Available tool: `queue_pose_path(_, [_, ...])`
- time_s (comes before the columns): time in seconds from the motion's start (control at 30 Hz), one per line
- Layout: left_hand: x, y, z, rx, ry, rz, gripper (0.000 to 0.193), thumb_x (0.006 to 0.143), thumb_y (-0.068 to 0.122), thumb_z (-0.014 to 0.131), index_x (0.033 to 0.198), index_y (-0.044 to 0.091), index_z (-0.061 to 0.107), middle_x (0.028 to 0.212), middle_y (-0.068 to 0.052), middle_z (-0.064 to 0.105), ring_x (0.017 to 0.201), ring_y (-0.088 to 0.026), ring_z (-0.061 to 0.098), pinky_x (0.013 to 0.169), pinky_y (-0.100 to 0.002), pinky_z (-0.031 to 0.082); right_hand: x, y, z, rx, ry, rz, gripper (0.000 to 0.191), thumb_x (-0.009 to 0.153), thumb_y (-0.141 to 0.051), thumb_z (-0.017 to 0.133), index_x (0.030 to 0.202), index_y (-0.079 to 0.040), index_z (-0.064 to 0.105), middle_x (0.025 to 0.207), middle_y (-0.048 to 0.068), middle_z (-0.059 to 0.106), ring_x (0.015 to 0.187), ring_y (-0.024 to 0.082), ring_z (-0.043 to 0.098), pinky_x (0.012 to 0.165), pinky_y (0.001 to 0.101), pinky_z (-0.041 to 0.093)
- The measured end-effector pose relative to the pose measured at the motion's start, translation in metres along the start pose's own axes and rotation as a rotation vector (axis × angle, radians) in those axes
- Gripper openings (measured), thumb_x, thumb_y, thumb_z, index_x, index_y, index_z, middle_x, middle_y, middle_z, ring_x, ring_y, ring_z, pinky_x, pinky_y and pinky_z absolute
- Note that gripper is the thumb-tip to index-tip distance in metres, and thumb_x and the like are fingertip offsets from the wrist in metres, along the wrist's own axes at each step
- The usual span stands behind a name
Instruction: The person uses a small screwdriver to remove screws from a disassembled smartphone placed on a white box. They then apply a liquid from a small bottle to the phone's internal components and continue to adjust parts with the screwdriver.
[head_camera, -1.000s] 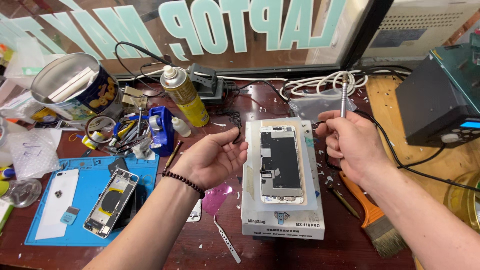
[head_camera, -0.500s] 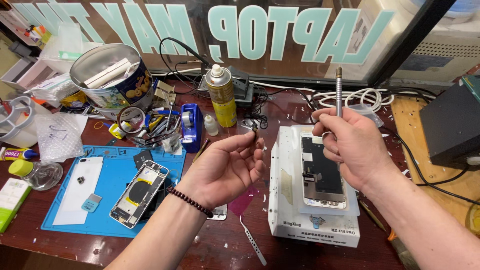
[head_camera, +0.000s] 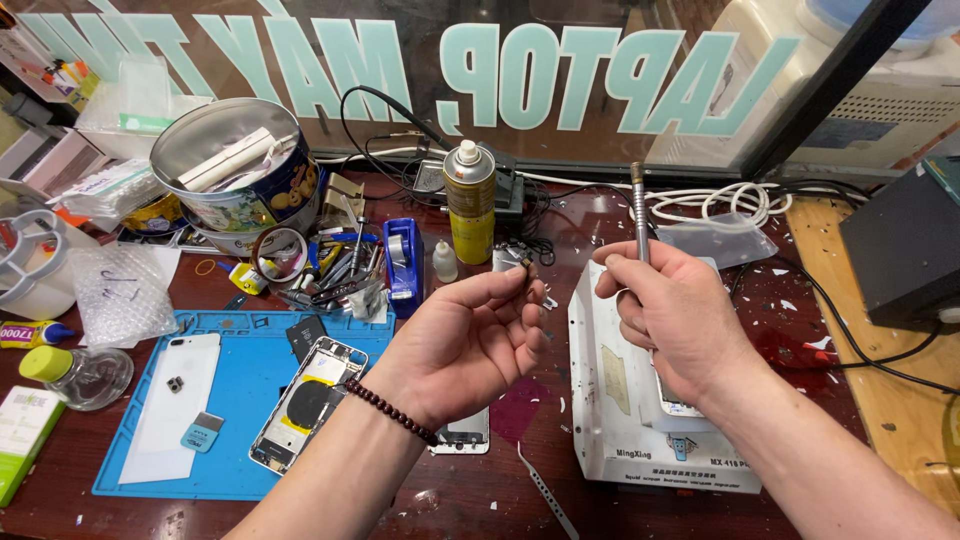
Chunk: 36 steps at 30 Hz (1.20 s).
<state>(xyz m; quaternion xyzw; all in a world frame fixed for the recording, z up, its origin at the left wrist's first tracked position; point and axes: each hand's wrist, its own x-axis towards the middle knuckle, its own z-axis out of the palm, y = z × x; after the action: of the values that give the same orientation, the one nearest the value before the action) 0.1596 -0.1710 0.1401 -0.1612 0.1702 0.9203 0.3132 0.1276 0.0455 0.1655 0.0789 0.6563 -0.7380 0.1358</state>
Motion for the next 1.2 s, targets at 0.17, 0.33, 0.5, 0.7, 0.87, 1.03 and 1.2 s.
queue_pose_path(0.17, [-0.002, 0.003, 0.0, -0.038, -0.02, -0.02, 0.013, 0.096, 0.017, 0.065, 0.098, 0.005, 0.07, 0.091, -0.004, 0.072, 0.075, -0.015, 0.067, 0.069, -0.032, 0.055, 0.0, -0.002, 0.007, -0.023, 0.015, 0.015, 0.021, 0.095, -0.007, 0.056, 0.112, 0.002, 0.065, 0.08, 0.005, 0.063, 0.043, 0.002, 0.033, 0.037, 0.0221, 0.022])
queue_pose_path(0.33, [0.002, 0.007, -0.004, -0.056, -0.035, -0.014, 0.013, 0.096, 0.016, 0.065, 0.099, 0.004, 0.069, 0.091, -0.005, 0.071, 0.076, -0.016, 0.066, 0.07, -0.032, 0.056, 0.005, -0.003, 0.01, -0.024, 0.009, 0.034, 0.022, 0.095, -0.007, 0.056, 0.113, 0.002, 0.065, 0.08, 0.005, 0.062, 0.043, 0.002, 0.032, 0.037, 0.0222, 0.021])
queue_pose_path(0.5, [0.017, 0.003, -0.034, 0.199, 0.227, 0.062, 0.014, 0.094, 0.015, 0.07, 0.102, 0.004, 0.068, 0.092, -0.006, 0.07, 0.078, -0.016, 0.066, 0.073, -0.032, 0.056, 0.014, 0.003, 0.008, -0.032, 0.005, 0.087, 0.021, 0.095, -0.008, 0.056, 0.112, 0.001, 0.064, 0.08, 0.005, 0.062, 0.043, 0.003, 0.033, 0.037, 0.0226, 0.021])
queue_pose_path(0.7, [0.001, 0.033, -0.116, 0.492, 0.669, 0.202, 0.017, 0.09, 0.014, 0.071, 0.103, 0.002, 0.069, 0.092, -0.006, 0.07, 0.082, -0.018, 0.065, 0.074, -0.036, 0.057, 0.021, 0.013, -0.003, -0.049, -0.017, 0.128, 0.02, 0.095, -0.009, 0.057, 0.111, -0.001, 0.064, 0.079, 0.005, 0.062, 0.043, 0.003, 0.031, 0.037, 0.0225, 0.02])
queue_pose_path(0.87, [-0.046, 0.087, -0.182, 0.543, 0.82, 0.268, 0.018, 0.093, 0.014, 0.069, 0.107, 0.004, 0.069, 0.092, -0.005, 0.069, 0.078, -0.017, 0.066, 0.072, -0.033, 0.058, 0.028, 0.016, -0.007, -0.051, -0.034, 0.137, 0.019, 0.095, -0.008, 0.057, 0.111, 0.0, 0.063, 0.08, 0.005, 0.062, 0.044, 0.003, 0.032, 0.037, 0.0227, 0.022])
queue_pose_path(1.03, [-0.076, 0.097, -0.222, 0.741, 1.01, 0.228, 0.017, 0.091, 0.008, 0.072, 0.106, -0.001, 0.073, 0.09, -0.008, 0.074, 0.071, -0.016, 0.066, 0.065, -0.03, 0.056, 0.031, 0.016, 0.0, -0.055, -0.073, 0.142, 0.021, 0.095, -0.007, 0.056, 0.113, 0.001, 0.063, 0.08, 0.006, 0.063, 0.045, 0.003, 0.034, 0.038, 0.0221, 0.022])
queue_pose_path(1.2, [-0.077, 0.081, -0.236, 0.943, 1.121, 0.2, 0.013, 0.089, 0.008, 0.077, 0.096, -0.002, 0.076, 0.08, -0.009, 0.073, 0.062, -0.017, 0.064, 0.058, -0.03, 0.054, 0.034, 0.015, 0.009, -0.078, -0.099, 0.139, 0.024, 0.096, -0.008, 0.056, 0.115, 0.003, 0.064, 0.081, 0.006, 0.063, 0.045, 0.003, 0.034, 0.038, 0.0218, 0.023])
